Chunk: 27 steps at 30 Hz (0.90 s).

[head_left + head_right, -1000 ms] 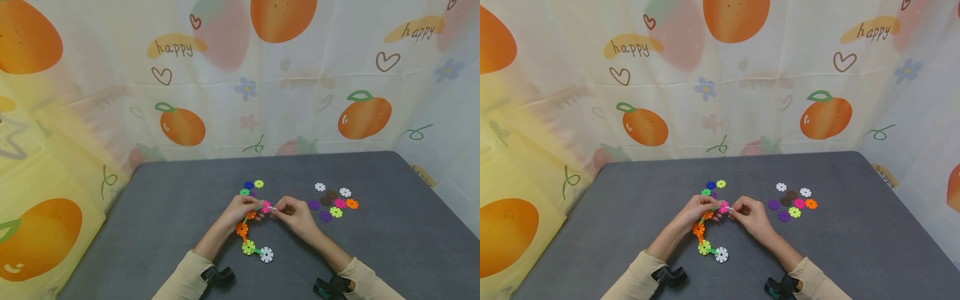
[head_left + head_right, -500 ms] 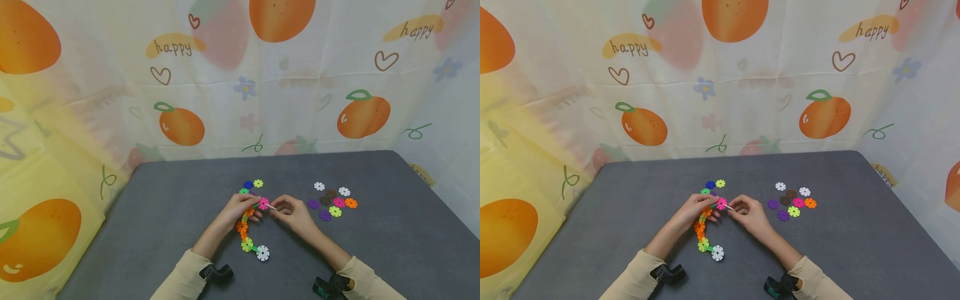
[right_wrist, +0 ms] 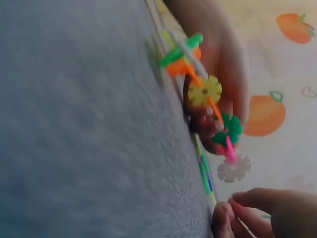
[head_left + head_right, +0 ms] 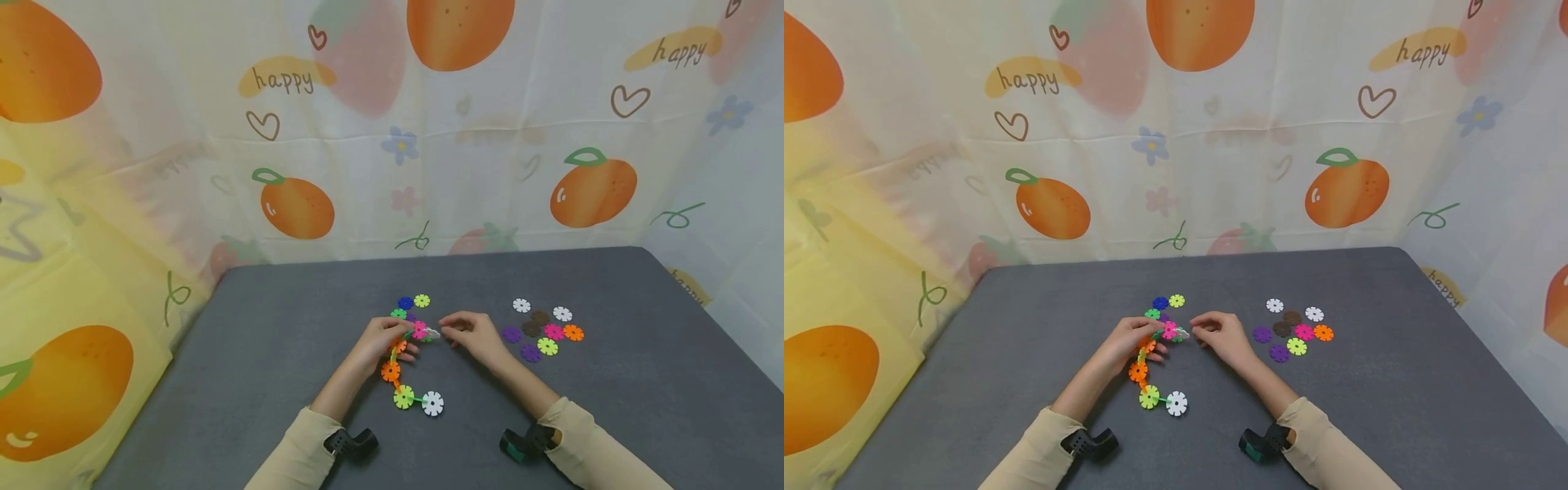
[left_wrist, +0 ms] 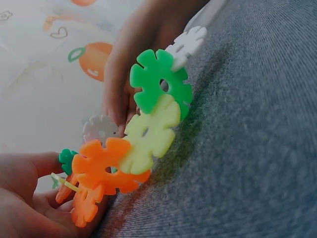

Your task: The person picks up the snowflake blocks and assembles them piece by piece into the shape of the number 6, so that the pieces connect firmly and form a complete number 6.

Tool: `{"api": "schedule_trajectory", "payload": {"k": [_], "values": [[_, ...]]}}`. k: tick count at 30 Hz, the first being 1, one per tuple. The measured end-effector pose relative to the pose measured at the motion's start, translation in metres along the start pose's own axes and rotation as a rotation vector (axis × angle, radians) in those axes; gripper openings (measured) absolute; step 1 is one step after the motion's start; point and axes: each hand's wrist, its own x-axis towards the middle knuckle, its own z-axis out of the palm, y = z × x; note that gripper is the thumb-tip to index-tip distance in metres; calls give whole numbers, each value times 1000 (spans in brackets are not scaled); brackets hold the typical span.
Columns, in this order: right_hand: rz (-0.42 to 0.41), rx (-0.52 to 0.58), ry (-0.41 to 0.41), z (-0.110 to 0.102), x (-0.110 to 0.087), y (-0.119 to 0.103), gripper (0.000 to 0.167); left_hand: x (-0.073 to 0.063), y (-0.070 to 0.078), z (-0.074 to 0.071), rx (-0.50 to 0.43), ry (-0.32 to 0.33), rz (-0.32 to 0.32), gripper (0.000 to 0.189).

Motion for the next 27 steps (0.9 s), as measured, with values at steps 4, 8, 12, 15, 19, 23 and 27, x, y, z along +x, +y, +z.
{"api": "schedule_trajectory", "payload": {"k": [4, 8, 12, 15, 19, 23, 27], "values": [[-40, -115, -55, 0, 11, -2, 22, 0, -1, -1, 4, 1, -4, 34], [-97, -285, -97, 2, 18, -4, 25, 0, -1, -1, 12, -2, -5, 35], [-106, -377, -114, 5, 20, -6, 26, 1, -1, -1, 15, -3, -5, 36], [-84, -370, -90, 7, 19, -6, 22, 1, -1, 0, 24, -7, 0, 37], [-61, -321, -47, 6, 18, -5, 18, 2, -1, 0, 31, -22, 6, 39], [-25, -223, -26, 3, 16, -4, 15, 3, -2, -1, 34, -36, 10, 37], [48, -61, -19, -1, 11, -6, 14, 3, -2, -1, 33, -31, -2, 39]]}}
